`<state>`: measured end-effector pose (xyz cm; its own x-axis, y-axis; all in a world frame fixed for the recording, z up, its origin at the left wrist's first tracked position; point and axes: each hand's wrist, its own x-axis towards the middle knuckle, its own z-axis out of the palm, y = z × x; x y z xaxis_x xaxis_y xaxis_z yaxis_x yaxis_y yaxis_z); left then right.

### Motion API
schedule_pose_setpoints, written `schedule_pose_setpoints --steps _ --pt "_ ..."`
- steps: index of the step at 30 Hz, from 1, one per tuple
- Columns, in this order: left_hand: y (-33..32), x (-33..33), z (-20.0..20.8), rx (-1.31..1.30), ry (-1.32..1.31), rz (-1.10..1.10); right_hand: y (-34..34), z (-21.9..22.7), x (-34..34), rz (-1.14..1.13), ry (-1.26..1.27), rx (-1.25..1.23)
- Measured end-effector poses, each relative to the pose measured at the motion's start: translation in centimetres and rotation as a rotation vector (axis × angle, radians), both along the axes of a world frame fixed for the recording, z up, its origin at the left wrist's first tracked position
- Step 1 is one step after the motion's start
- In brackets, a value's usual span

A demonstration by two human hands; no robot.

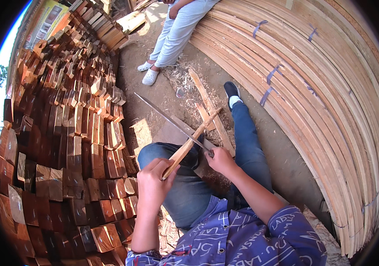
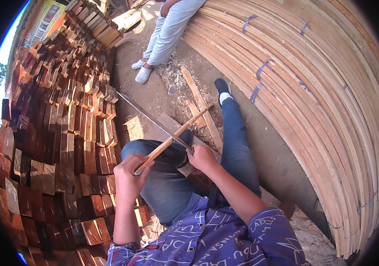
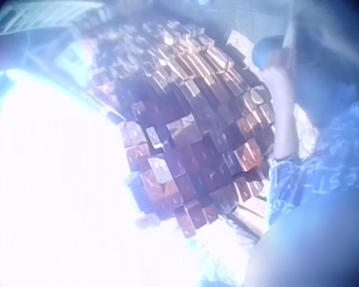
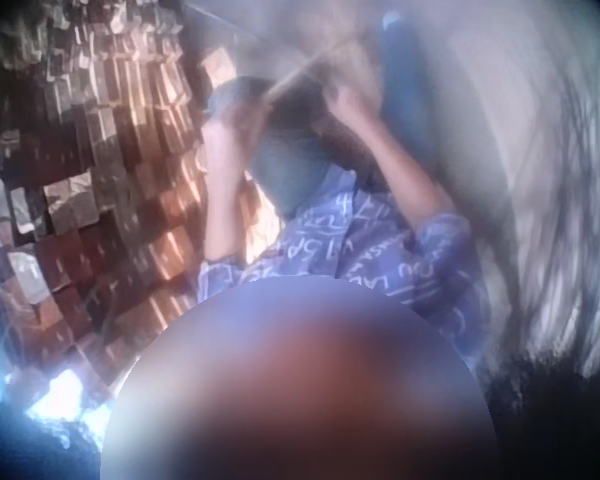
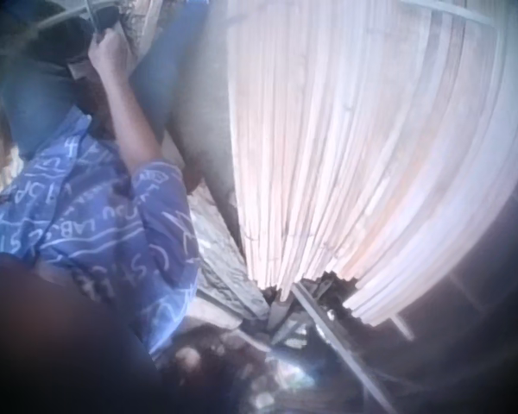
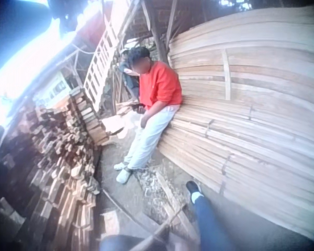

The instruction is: The person sits on the ground and uses a knife to shave and shape a thin wooden strip. They hold the strip with one hand and repeatedly draw the knife along its length to remove thin layers of wood. The person occasionally pauses to inspect the strip before continuing to shape it.

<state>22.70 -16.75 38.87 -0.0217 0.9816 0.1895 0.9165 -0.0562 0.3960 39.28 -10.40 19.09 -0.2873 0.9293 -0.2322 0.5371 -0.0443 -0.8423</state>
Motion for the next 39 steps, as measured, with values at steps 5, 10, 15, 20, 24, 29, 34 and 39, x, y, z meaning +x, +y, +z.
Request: schedule_pose_setpoints --steps 5,10,15,20,24,29,34,39 --pt "-2.0 -1.1 -1.4 0.018 0.051 -0.118 2.6 -4.7 2.4 0.056 -0.248 -0.262" --pt "-2.4 -2.6 -2.3 0.074 0.088 -0.203 2.3 -3.5 2.2 0.114 -0.228 -0.129" --pt "-0.9 -4.0 -1.7 0.060 0.111 -0.238 0.2 -0.5 -0.9 0.166 -0.024 -0.026" --pt "0.3 -4.6 -1.2 0.049 0.096 -0.254 3.0 -6.2 -0.9 -0.031 -0.135 -0.142" --pt "1.4 -5.0 -1.1 0.059 0.096 -0.262 3.8 -6.1 -0.6 -0.001 -0.154 -0.108" --pt "2.4 -4.5 -0.4 0.054 0.154 -0.357 4.4 -1.0 -2.0 0.150 -0.012 -0.064" --pt "3.1 -3.3 0.2 0.041 0.186 -0.369 4.9 -3.3 -1.6 0.075 0.021 0.078" --pt "2.8 -3.3 -0.1 0.059 0.149 -0.360 5.9 -7.4 0.1 0.064 -0.180 -0.060"
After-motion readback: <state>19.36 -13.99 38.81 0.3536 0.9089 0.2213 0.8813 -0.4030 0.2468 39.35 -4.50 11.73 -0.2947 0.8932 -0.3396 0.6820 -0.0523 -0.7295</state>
